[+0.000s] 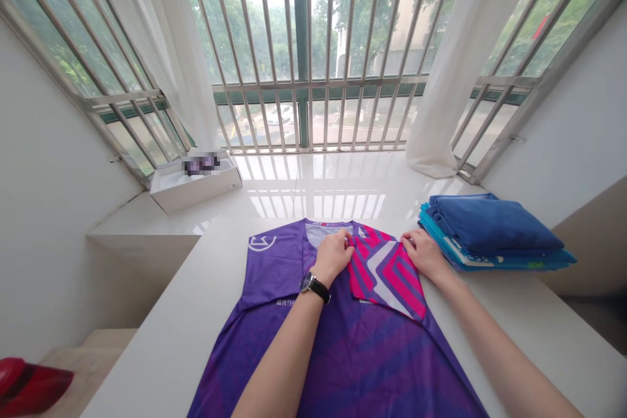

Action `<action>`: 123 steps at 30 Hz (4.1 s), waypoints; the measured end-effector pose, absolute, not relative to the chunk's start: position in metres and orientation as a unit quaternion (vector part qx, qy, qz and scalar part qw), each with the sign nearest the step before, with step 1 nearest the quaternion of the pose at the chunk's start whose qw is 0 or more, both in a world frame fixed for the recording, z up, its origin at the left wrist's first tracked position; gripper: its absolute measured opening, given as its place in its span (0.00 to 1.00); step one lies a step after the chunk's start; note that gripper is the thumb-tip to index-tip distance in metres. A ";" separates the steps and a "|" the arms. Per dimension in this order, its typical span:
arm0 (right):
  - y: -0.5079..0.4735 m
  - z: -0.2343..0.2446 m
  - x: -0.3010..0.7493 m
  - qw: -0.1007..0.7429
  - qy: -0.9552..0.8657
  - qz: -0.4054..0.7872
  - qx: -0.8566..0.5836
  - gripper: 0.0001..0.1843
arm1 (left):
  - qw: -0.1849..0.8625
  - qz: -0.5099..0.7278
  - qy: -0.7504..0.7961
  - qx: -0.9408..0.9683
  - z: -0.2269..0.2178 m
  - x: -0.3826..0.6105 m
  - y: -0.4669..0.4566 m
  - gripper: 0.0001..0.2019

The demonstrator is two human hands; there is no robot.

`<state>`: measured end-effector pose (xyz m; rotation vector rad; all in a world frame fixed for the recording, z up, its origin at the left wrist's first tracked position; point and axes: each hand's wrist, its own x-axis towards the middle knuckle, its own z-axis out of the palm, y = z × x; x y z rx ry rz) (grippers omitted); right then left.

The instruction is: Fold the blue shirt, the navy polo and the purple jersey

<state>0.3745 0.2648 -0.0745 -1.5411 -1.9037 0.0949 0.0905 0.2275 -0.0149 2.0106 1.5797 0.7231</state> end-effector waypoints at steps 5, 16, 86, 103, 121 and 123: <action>0.263 -0.072 0.372 0.348 -0.728 0.034 -0.590 0.15 | 0.244 0.259 0.565 0.745 -0.015 0.089 0.228 0.10; 0.230 -0.035 0.331 0.284 -0.786 -0.083 -0.543 0.15 | 0.087 0.198 0.515 0.829 0.003 0.113 0.213 0.14; 0.205 -0.072 0.374 0.267 -0.779 -0.001 -0.567 0.23 | 0.054 0.162 0.373 0.912 -0.033 0.171 0.166 0.29; 0.179 -0.034 0.290 0.238 -0.819 -0.011 -0.521 0.32 | 0.019 0.130 0.605 0.785 0.009 -0.053 0.170 0.22; 0.239 -0.058 0.266 0.040 -0.762 -0.007 -0.646 0.41 | 0.023 0.097 0.639 0.763 -0.034 -0.049 0.208 0.38; 0.241 -0.060 0.266 0.041 -0.763 -0.010 -0.645 0.41 | 0.030 0.104 0.639 0.761 -0.035 -0.049 0.209 0.38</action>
